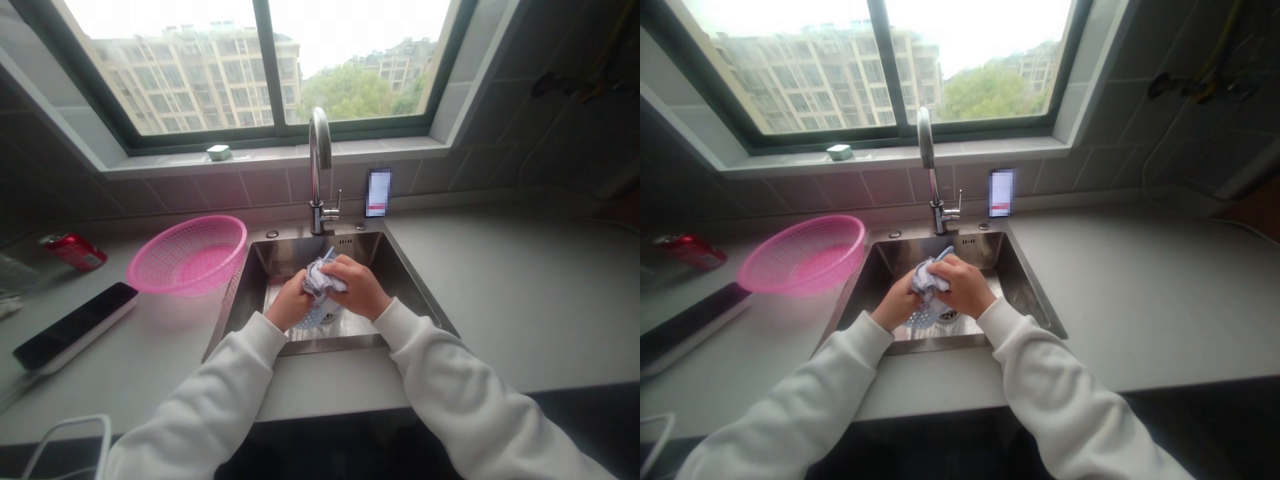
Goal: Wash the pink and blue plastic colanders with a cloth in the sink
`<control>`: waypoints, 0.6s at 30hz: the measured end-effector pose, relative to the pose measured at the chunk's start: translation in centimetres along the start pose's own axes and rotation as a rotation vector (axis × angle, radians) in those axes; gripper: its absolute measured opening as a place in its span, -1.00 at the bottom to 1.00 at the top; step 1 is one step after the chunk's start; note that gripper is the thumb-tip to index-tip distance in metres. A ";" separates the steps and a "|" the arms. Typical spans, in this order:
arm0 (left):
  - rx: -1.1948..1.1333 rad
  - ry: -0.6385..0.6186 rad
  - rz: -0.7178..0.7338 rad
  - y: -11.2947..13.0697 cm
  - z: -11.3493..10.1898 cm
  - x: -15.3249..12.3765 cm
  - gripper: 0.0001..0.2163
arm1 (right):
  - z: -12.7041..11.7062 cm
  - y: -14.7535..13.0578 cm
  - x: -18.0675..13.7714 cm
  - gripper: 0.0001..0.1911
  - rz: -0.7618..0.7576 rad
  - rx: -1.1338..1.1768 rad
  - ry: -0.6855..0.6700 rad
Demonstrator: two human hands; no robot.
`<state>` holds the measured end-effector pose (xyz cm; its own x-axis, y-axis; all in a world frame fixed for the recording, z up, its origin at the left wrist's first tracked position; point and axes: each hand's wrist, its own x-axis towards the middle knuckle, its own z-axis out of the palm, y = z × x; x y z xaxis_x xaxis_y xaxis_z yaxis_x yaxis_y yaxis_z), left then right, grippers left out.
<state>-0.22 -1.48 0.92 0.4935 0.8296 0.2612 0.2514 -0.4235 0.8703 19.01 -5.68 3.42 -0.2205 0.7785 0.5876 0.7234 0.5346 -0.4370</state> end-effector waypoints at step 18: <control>-0.056 -0.080 -0.128 0.0 -0.7 -0.6 -0.79 | -2.9 3.8 0.5 -0.72 0.184 0.042 0.265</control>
<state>-1.12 -1.74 1.05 0.5258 0.8428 0.1145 0.2708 -0.2934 0.9168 23.57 -4.17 4.01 0.0933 0.7538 0.6504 0.7067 0.4101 -0.5766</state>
